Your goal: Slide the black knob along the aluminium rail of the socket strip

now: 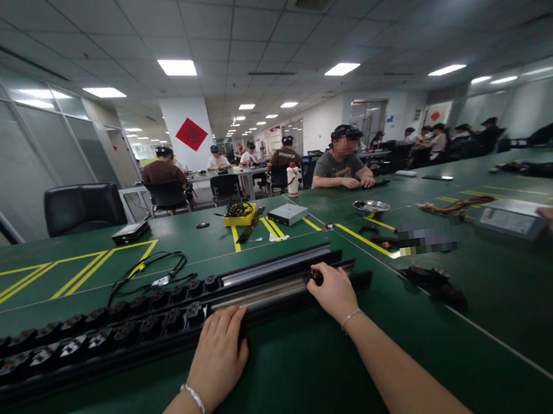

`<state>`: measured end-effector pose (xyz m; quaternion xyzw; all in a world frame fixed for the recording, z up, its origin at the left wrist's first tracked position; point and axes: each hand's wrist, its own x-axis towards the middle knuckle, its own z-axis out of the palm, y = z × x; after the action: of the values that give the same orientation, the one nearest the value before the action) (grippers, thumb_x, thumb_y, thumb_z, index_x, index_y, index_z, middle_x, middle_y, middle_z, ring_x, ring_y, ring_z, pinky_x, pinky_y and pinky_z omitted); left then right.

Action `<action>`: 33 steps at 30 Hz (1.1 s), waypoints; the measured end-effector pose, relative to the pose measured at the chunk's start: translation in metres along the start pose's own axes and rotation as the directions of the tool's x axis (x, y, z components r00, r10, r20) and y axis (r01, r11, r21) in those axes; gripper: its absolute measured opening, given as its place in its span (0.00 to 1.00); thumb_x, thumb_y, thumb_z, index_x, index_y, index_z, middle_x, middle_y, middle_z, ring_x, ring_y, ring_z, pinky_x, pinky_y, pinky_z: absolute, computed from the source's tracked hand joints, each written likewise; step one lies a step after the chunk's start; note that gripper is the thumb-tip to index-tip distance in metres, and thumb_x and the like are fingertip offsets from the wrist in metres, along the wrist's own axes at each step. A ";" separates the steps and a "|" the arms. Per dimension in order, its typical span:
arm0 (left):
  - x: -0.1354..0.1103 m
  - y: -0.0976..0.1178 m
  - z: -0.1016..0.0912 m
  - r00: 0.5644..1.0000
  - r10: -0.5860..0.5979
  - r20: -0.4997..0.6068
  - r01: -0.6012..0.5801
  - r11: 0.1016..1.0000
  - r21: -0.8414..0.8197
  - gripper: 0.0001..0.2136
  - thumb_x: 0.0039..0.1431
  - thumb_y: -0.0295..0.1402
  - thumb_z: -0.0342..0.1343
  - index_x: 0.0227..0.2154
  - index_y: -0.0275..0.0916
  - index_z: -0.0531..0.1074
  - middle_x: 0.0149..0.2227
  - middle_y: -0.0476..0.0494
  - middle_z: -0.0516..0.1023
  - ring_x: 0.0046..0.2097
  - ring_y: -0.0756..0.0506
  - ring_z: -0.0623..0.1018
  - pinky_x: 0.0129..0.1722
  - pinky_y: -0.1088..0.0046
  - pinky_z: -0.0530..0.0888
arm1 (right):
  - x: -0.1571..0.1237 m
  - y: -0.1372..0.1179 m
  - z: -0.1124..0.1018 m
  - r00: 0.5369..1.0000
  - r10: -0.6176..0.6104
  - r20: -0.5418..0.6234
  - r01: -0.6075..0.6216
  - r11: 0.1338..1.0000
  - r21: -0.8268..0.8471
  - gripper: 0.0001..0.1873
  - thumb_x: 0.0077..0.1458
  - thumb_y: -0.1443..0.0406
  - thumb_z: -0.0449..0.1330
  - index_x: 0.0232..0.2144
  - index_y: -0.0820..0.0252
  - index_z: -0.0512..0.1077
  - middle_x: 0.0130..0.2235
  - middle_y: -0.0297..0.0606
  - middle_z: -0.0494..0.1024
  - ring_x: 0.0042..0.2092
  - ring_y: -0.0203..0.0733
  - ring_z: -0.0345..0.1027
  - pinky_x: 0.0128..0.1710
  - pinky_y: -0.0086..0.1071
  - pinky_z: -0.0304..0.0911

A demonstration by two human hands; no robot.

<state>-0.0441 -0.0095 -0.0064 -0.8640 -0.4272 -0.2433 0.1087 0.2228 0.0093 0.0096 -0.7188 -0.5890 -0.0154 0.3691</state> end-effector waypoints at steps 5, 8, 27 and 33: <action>0.001 0.000 0.000 1.000 0.008 -0.011 -0.008 1.000 0.003 0.22 0.51 0.27 0.47 0.52 0.38 0.58 0.48 0.41 0.67 0.49 0.42 0.67 0.52 0.59 0.62 | 0.001 0.001 0.001 1.000 -0.006 0.004 0.005 1.000 0.002 0.13 0.45 0.64 0.53 0.36 0.56 0.68 0.39 0.35 0.74 0.43 0.40 0.65 0.54 0.41 0.42; 0.001 0.000 0.000 1.000 0.013 -0.024 -0.013 1.000 0.005 0.22 0.51 0.28 0.48 0.51 0.39 0.58 0.48 0.41 0.67 0.49 0.42 0.67 0.51 0.59 0.62 | 0.001 0.001 0.001 1.000 -0.006 0.000 0.006 1.000 0.004 0.13 0.45 0.64 0.53 0.36 0.56 0.68 0.38 0.35 0.74 0.42 0.41 0.65 0.54 0.41 0.42; 0.000 -0.001 0.002 1.000 0.004 -0.017 -0.004 1.000 0.004 0.23 0.51 0.28 0.48 0.52 0.39 0.58 0.49 0.41 0.67 0.50 0.42 0.67 0.52 0.59 0.62 | 0.002 0.002 0.001 1.000 -0.012 -0.011 0.012 1.000 -0.009 0.13 0.44 0.64 0.53 0.35 0.57 0.69 0.39 0.37 0.74 0.43 0.41 0.65 0.51 0.38 0.49; 0.000 -0.002 0.002 1.000 0.013 -0.025 -0.014 1.000 -0.003 0.22 0.51 0.28 0.47 0.52 0.40 0.58 0.48 0.41 0.67 0.49 0.42 0.68 0.51 0.58 0.62 | 0.001 0.001 -0.001 1.000 -0.017 -0.014 0.017 1.000 -0.010 0.13 0.44 0.64 0.53 0.35 0.57 0.69 0.39 0.37 0.74 0.43 0.41 0.65 0.50 0.36 0.50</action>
<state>-0.0447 -0.0075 -0.0075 -0.8639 -0.4195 -0.2542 0.1142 0.2242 0.0098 0.0106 -0.7154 -0.5925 -0.0265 0.3694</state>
